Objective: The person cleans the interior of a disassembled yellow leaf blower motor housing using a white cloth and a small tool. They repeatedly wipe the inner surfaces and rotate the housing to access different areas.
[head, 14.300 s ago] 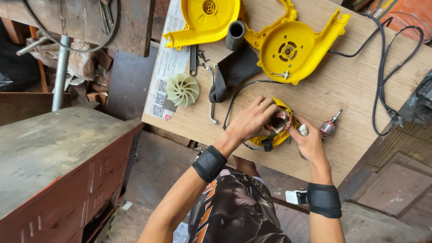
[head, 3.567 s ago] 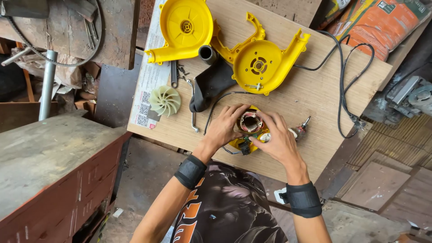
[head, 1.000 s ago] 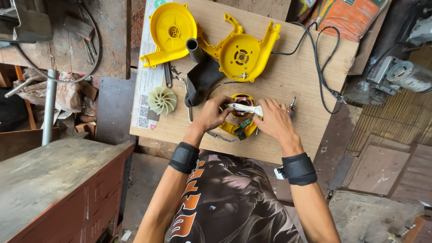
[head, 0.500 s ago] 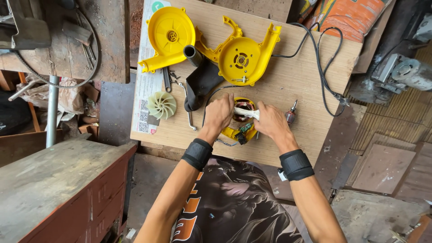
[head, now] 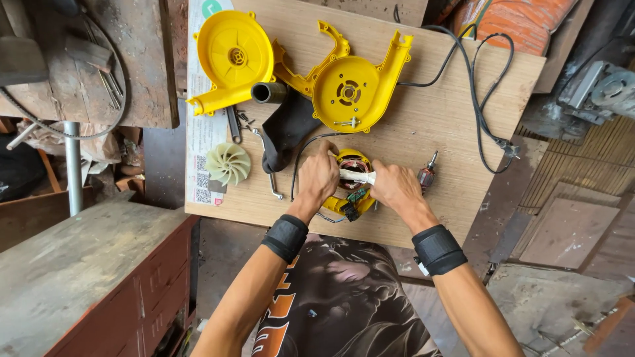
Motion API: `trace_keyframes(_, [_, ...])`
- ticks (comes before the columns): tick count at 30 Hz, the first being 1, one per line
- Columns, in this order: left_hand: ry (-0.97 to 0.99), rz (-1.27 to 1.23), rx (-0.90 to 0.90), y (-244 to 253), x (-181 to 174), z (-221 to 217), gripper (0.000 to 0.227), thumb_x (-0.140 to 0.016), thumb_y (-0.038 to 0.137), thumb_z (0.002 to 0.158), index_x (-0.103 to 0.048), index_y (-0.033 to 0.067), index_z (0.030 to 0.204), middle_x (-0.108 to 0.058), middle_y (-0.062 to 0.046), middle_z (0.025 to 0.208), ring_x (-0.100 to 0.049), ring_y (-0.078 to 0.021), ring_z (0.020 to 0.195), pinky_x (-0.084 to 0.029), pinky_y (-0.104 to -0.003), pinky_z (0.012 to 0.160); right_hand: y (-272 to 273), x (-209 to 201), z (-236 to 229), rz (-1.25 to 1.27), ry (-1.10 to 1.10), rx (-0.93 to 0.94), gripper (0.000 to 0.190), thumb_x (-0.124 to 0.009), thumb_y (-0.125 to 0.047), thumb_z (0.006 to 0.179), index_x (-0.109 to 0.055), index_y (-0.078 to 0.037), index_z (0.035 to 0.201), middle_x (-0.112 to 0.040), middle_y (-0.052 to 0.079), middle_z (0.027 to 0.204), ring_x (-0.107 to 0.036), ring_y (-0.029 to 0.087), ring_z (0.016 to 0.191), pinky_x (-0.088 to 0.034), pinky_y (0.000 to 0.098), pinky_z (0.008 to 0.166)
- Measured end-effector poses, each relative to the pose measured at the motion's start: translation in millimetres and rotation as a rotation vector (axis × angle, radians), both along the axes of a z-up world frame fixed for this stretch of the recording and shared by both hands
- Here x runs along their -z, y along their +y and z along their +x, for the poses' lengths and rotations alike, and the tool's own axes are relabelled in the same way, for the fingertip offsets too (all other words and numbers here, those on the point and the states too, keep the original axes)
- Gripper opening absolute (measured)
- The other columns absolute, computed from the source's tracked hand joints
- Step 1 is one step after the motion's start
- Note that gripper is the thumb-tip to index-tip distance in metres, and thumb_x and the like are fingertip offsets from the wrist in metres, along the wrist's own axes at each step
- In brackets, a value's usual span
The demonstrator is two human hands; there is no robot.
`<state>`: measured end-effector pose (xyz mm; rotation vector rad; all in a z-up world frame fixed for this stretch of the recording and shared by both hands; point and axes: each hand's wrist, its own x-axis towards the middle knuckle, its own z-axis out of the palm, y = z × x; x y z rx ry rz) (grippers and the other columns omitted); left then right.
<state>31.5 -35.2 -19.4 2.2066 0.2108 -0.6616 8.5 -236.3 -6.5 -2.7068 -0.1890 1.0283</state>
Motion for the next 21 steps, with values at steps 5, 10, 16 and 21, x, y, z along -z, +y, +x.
trace_keyframes(5, [-0.001, -0.105, -0.04, 0.6, 3.0, -0.5, 0.025, -0.042, 0.014, 0.095, -0.062, 0.0109, 0.11, -0.059, -0.025, 0.055, -0.063, -0.0435, 0.053, -0.047, -0.057, 0.058, 1.7, 0.8, 6.8, 0.015, 0.008, 0.013, 0.023, -0.07, -0.008, 0.076, -0.066, 0.0, 0.097, -0.071, 0.022, 0.069, -0.072, 0.036, 0.062, -0.059, 0.0473, 0.061])
trace_keyframes(10, [-0.054, -0.106, -0.019, 2.3, 4.6, 1.6, 0.025, -0.043, 0.013, 0.095, -0.062, 0.0111, 0.111, -0.059, -0.022, 0.055, -0.061, -0.041, 0.051, -0.046, -0.056, 0.054, 2.3, 0.9, 7.3, 0.015, 0.04, 0.019, 0.02, -0.07, -0.008, 0.077, -0.067, -0.001, 0.096, -0.071, 0.022, 0.07, -0.073, 0.036, 0.064, -0.059, 0.0476, 0.064])
trace_keyframes(16, [-0.052, -0.111, 0.03, 3.6, -3.0, 9.3, 0.025, -0.044, 0.013, 0.095, -0.062, 0.0115, 0.113, -0.057, -0.021, 0.052, -0.059, -0.0382, 0.046, -0.045, -0.053, 0.05, 2.1, 2.0, 8.6, 0.031, 0.034, 0.019, 0.02, -0.07, -0.007, 0.076, -0.067, -0.001, 0.094, -0.072, 0.021, 0.071, -0.073, 0.035, 0.066, -0.06, 0.0469, 0.065])
trace_keyframes(21, [-0.072, -0.123, 0.037, 5.3, 3.0, 7.0, 0.025, -0.044, 0.013, 0.094, -0.062, 0.0123, 0.112, -0.058, -0.019, 0.052, -0.059, -0.0368, 0.045, -0.044, -0.052, 0.048, 1.6, 4.2, 2.7, 0.064, -0.016, 0.033, 0.02, -0.07, -0.006, 0.076, -0.067, -0.001, 0.095, -0.073, 0.02, 0.074, -0.074, 0.035, 0.066, -0.06, 0.0472, 0.063])
